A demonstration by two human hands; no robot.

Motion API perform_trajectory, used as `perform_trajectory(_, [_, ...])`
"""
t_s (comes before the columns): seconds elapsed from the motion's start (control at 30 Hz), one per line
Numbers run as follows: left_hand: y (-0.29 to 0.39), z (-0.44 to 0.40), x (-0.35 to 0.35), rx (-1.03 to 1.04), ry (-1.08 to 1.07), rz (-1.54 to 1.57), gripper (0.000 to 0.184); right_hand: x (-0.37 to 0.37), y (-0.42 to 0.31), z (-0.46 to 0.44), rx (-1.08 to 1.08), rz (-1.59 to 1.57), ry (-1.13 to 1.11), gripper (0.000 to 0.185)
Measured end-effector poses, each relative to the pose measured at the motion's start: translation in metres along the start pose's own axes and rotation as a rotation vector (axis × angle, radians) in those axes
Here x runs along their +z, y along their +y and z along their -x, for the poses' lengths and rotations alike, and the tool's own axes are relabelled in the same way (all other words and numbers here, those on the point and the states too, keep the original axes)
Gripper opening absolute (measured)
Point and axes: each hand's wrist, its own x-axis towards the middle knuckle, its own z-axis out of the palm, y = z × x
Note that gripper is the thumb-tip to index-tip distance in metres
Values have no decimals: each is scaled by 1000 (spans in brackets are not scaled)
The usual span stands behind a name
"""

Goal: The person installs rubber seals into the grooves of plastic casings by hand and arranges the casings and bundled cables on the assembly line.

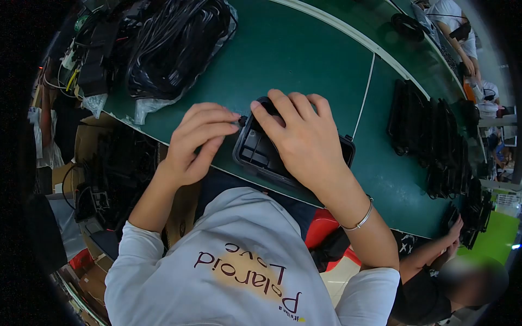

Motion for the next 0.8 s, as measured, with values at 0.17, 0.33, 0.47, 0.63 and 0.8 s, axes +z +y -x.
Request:
perform_trajectory(0.17, [-9, -8, 4, -29, 15, 27, 35, -17, -13, 4, 101, -97, 22, 37])
perform_trajectory(0.33, [-16, -8, 3, 90, -118, 9, 42, -43, -53, 29, 371, -463, -20, 24])
perform_trajectory(0.47, [-22, -12, -1, 131, -179, -16, 35, -30, -66, 39, 418, -455, 9, 19])
perform_trajectory(0.63, [-30, -14, -3, 191, -232, -29, 35, -13, -66, 42, 402, -499, 112, 15])
perform_trajectory(0.8, [-36, -15, -5, 216, -245, -31, 39, -14, -70, 35, 387, -447, 136, 12])
